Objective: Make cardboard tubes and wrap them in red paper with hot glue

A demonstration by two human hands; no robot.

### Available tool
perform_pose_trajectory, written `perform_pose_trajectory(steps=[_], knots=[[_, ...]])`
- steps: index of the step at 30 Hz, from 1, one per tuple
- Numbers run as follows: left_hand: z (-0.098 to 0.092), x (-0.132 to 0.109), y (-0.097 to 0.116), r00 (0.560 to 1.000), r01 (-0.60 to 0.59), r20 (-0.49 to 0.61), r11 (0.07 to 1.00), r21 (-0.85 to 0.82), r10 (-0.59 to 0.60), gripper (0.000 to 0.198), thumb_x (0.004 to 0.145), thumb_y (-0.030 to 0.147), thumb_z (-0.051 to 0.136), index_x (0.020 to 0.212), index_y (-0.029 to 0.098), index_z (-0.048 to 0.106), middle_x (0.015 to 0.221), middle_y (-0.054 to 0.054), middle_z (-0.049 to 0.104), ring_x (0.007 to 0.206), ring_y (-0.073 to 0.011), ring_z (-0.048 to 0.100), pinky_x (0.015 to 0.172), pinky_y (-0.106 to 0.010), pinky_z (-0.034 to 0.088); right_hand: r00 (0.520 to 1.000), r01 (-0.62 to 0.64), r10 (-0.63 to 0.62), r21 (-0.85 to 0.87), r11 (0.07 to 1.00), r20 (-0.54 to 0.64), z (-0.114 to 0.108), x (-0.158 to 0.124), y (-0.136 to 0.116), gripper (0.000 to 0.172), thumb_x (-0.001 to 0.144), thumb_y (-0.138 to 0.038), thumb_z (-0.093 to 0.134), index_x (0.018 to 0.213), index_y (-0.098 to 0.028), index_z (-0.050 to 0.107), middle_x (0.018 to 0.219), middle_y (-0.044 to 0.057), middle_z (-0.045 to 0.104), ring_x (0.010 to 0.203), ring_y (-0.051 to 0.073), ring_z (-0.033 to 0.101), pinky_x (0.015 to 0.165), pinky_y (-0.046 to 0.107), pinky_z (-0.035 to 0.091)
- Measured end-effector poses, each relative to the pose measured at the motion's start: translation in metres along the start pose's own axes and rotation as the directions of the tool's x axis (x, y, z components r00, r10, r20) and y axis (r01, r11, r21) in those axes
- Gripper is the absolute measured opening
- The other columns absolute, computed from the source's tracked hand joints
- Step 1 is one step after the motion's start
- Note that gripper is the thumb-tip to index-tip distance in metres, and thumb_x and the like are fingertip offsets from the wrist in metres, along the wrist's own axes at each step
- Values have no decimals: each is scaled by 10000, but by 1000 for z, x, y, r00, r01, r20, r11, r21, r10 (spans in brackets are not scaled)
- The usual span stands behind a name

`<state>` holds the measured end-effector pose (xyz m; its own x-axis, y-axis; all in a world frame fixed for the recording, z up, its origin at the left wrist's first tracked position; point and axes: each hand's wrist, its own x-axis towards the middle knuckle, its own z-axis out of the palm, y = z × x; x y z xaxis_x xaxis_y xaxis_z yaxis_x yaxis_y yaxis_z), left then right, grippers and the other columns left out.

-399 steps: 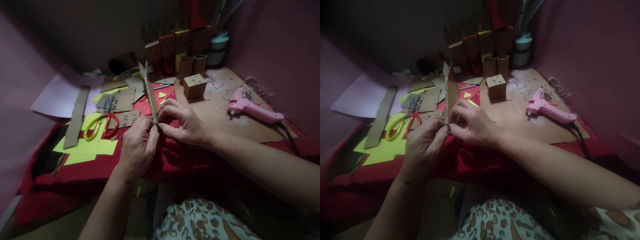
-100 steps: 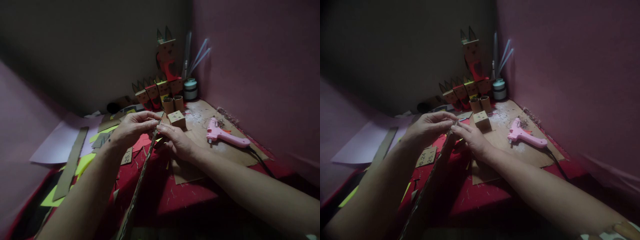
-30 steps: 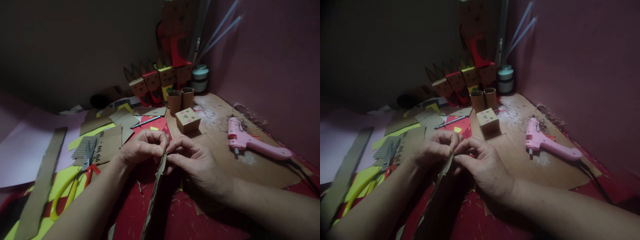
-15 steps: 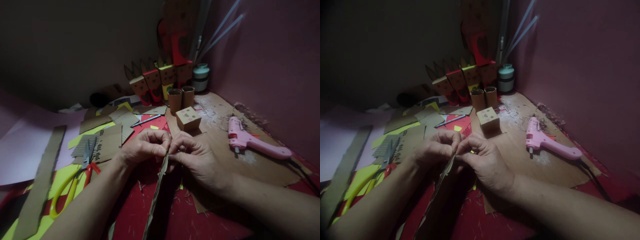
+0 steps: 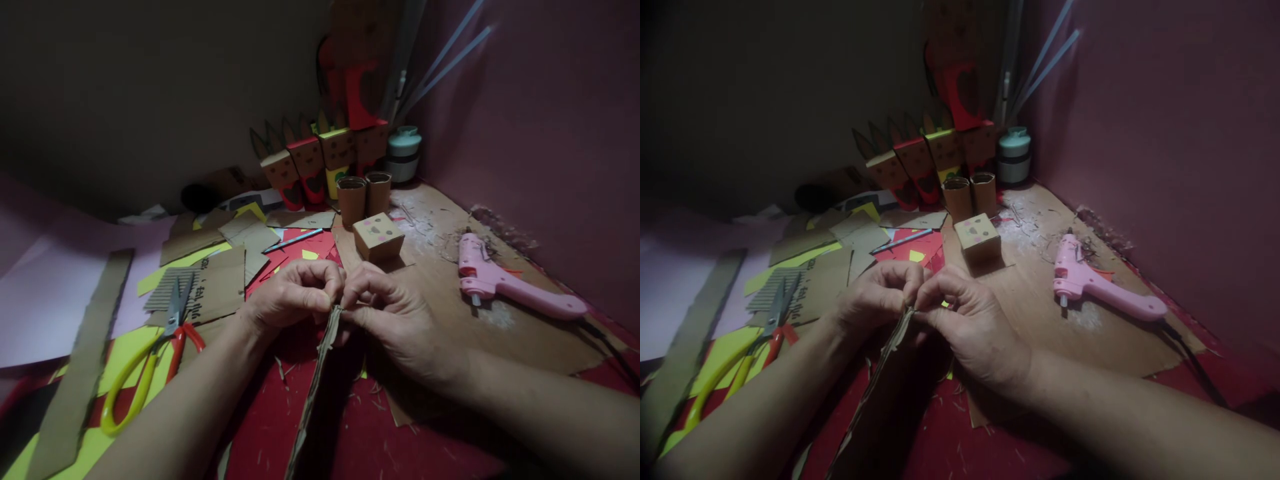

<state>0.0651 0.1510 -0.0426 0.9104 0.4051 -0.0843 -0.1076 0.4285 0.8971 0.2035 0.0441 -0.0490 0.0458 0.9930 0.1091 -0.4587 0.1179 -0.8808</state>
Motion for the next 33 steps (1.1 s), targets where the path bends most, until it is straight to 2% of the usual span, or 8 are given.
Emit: perform_pose_trajectory(steps=[6,10,15,18,22,26,30,33], knots=[[-3,1,0,1000,-10,7,1000,6,10,156,672,211,760,673,129,627,658,-13,604,463,-102,543,434,-214,425,1000,29,-28,-46,999,3,-1,0,1,166,775,-244,753,690,-197,618,843,-22,492,719,88,566,603,212,531],[-6,0,1,999,-21,25,999,50,20,149,679,214,756,675,129,634,654,-17,603,496,-119,562,461,-229,434,1000,17,-17,-20,1000,0,0,1,1,178,770,-262,758,678,-195,621,834,-21,492,707,89,555,604,228,519],[-8,-2,7,998,53,31,995,89,-56,119,695,196,758,757,137,675,656,-25,637,491,-105,560,478,-215,428,1000,10,-10,10,1000,-4,2,0,1,187,761,-278,767,684,-194,619,823,-28,489,671,79,549,584,226,513],[-8,-1,12,997,64,37,985,161,-71,141,660,194,794,747,135,701,670,-28,630,560,-129,591,520,-238,461,1000,0,0,18,1000,-2,3,0,0,187,772,-287,758,690,-193,618,819,-30,493,661,74,544,588,224,515],[-9,1,14,998,5,60,982,191,-16,142,634,201,819,672,141,695,708,-34,622,669,-158,612,590,-268,496,1000,3,-3,-8,1000,-6,3,1,-1,192,767,-284,762,677,-195,617,812,-27,502,664,81,538,586,227,512],[-7,0,15,997,50,47,982,183,-60,128,626,179,804,666,133,692,696,-29,607,635,-147,587,580,-272,486,1000,15,-15,-75,997,7,1,-1,0,141,797,-273,736,710,-213,643,856,-8,535,741,110,562,624,248,519],[3,-4,16,996,88,1,986,143,-89,126,609,162,778,640,122,661,657,-18,578,589,-131,551,536,-252,447,998,61,-61,-172,983,7,0,-4,0,133,837,-231,694,715,-221,642,868,6,556,884,144,562,731,271,510],[8,-4,15,997,76,-27,992,102,-74,119,634,170,753,651,119,646,638,-10,565,544,-114,529,513,-241,430,994,106,-102,-196,975,30,-2,-4,0,137,852,-190,664,724,-220,624,859,-7,534,870,130,549,753,267,495]])
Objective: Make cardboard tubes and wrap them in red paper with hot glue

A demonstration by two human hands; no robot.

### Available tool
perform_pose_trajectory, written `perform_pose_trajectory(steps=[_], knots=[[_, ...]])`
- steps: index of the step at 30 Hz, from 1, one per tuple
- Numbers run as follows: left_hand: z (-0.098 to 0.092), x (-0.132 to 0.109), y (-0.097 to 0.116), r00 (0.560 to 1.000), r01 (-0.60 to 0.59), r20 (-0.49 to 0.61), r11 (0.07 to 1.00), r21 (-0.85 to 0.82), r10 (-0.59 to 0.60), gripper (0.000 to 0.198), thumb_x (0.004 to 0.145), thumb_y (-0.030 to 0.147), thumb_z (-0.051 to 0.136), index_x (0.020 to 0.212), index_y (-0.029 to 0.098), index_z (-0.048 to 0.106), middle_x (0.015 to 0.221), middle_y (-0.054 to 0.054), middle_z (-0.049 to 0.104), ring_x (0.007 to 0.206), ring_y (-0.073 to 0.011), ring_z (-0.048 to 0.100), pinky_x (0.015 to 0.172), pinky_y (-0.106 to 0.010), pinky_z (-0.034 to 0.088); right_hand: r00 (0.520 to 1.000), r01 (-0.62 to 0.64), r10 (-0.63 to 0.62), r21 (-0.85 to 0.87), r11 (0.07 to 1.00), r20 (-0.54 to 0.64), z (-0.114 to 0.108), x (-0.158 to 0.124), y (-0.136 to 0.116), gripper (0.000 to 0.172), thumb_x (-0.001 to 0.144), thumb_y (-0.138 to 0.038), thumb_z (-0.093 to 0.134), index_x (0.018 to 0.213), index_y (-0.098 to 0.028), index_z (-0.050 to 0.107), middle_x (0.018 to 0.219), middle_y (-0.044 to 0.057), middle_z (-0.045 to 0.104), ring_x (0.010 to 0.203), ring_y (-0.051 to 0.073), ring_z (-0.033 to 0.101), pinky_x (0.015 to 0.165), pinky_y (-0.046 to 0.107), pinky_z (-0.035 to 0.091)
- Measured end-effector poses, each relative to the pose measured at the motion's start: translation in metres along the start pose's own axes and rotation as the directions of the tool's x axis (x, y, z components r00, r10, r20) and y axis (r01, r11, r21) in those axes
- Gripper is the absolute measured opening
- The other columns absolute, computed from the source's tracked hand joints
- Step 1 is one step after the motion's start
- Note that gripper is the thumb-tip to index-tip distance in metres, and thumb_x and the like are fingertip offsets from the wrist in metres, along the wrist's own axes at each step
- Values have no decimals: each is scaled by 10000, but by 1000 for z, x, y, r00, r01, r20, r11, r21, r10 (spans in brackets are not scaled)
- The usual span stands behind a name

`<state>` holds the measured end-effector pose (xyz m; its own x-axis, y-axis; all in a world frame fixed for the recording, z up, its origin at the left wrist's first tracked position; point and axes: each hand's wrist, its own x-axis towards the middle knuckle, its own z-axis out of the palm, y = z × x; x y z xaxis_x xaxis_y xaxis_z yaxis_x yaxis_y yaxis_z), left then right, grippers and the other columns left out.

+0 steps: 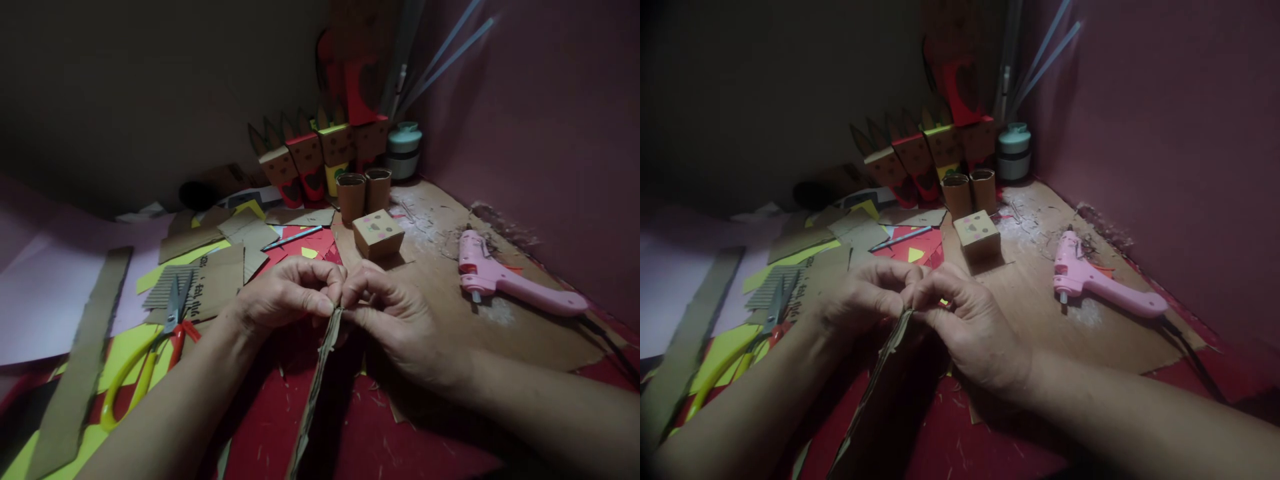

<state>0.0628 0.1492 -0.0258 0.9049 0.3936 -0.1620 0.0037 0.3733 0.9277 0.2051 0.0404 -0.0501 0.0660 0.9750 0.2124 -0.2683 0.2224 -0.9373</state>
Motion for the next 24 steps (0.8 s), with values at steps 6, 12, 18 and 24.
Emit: perform_pose_trajectory(steps=[6,12,18,24], knots=[[-2,4,-9,998,-61,29,996,-66,63,127,667,179,744,672,122,631,629,-5,556,509,-113,542,489,-232,447,1000,-14,14,27,1000,20,-3,2,0,122,866,-197,639,751,-212,599,892,-4,525,838,125,559,700,256,507],[1,5,-14,994,-105,-19,982,-155,104,161,679,192,753,669,133,604,684,-9,573,537,-121,580,490,-232,473,1000,0,0,5,1000,14,-2,2,-3,132,859,-240,656,744,-212,597,886,-8,499,807,113,557,654,226,529],[-1,7,-10,995,-92,17,984,-153,95,145,686,174,765,675,132,626,663,-10,582,583,-121,597,530,-215,471,994,-107,105,108,988,29,0,3,-5,89,868,-223,632,807,-212,568,896,-22,561,651,80,586,595,238,531],[-3,10,-10,990,-135,22,980,-143,139,102,682,136,746,657,125,648,667,-7,572,608,-108,562,568,-217,461,997,79,-81,-134,988,-12,-4,4,-7,123,791,-112,705,765,-228,675,842,-29,560,832,107,553,799,258,478]])
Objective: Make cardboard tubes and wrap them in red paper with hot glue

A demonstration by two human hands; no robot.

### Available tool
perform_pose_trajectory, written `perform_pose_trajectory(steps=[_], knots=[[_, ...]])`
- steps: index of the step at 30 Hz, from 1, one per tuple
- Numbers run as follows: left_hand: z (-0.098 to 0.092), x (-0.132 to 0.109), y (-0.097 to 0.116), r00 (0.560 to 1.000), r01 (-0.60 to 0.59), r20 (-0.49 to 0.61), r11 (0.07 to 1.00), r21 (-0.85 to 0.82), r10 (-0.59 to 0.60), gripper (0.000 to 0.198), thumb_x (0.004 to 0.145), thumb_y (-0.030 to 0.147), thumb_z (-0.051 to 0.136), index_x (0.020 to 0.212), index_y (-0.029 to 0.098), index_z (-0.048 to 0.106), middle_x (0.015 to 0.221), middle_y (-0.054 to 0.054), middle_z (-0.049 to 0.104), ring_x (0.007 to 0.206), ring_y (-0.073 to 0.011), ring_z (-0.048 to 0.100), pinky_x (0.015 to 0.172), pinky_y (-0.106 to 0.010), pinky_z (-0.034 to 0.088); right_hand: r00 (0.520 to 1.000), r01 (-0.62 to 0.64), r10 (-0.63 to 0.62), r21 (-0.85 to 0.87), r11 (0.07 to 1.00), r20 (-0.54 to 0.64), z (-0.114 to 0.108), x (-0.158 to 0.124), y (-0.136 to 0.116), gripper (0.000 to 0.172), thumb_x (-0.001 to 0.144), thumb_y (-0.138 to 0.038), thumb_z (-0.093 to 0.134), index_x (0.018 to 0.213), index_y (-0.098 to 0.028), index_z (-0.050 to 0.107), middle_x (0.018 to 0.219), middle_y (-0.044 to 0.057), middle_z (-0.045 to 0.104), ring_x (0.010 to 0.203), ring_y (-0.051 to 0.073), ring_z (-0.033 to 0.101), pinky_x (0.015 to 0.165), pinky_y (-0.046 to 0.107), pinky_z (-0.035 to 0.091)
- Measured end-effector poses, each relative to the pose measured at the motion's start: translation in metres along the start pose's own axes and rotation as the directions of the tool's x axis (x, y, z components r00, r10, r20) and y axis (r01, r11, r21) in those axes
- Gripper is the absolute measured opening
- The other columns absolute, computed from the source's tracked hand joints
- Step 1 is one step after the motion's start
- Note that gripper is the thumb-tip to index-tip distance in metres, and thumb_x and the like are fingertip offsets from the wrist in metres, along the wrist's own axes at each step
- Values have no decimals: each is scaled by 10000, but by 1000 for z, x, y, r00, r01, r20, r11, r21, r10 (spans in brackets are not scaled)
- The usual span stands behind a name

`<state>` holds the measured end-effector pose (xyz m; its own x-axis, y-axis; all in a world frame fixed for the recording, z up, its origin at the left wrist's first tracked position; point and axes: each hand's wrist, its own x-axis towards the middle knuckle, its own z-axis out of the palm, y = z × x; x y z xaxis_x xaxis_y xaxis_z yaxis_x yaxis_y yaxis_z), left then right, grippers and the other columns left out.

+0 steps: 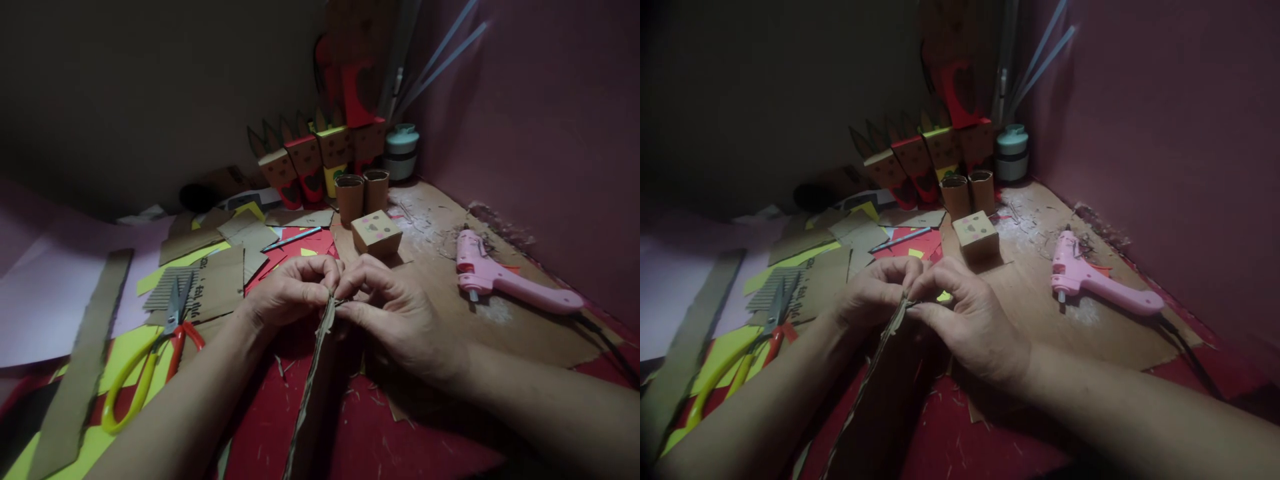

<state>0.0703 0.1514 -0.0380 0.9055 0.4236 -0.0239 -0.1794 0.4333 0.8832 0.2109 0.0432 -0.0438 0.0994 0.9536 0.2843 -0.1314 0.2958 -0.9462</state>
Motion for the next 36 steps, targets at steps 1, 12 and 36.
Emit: perform_pose_trajectory(steps=[1,12,36], knots=[[0,0,0,1000,-3,3,1000,3,3,101,678,137,749,655,125,651,666,-9,572,616,-109,559,573,-216,458,1000,8,-8,5,1000,2,0,1,0,131,787,-107,709,759,-234,688,824,-31,555,820,107,548,799,260,474],[-1,-4,-4,998,62,-26,998,30,-61,119,651,168,761,652,124,650,658,-35,633,598,-132,596,576,-229,458,982,82,-48,-179,980,182,-12,11,-8,150,805,-72,677,732,-204,666,794,-22,481,786,109,510,765,268,450],[11,-11,18,992,35,-125,964,262,-3,147,718,221,744,841,186,672,730,1,635,636,-113,598,622,-235,482,972,-72,85,-65,995,221,-18,17,-7,113,733,-109,716,680,-191,660,833,-22,502,650,84,543,525,221,505]])
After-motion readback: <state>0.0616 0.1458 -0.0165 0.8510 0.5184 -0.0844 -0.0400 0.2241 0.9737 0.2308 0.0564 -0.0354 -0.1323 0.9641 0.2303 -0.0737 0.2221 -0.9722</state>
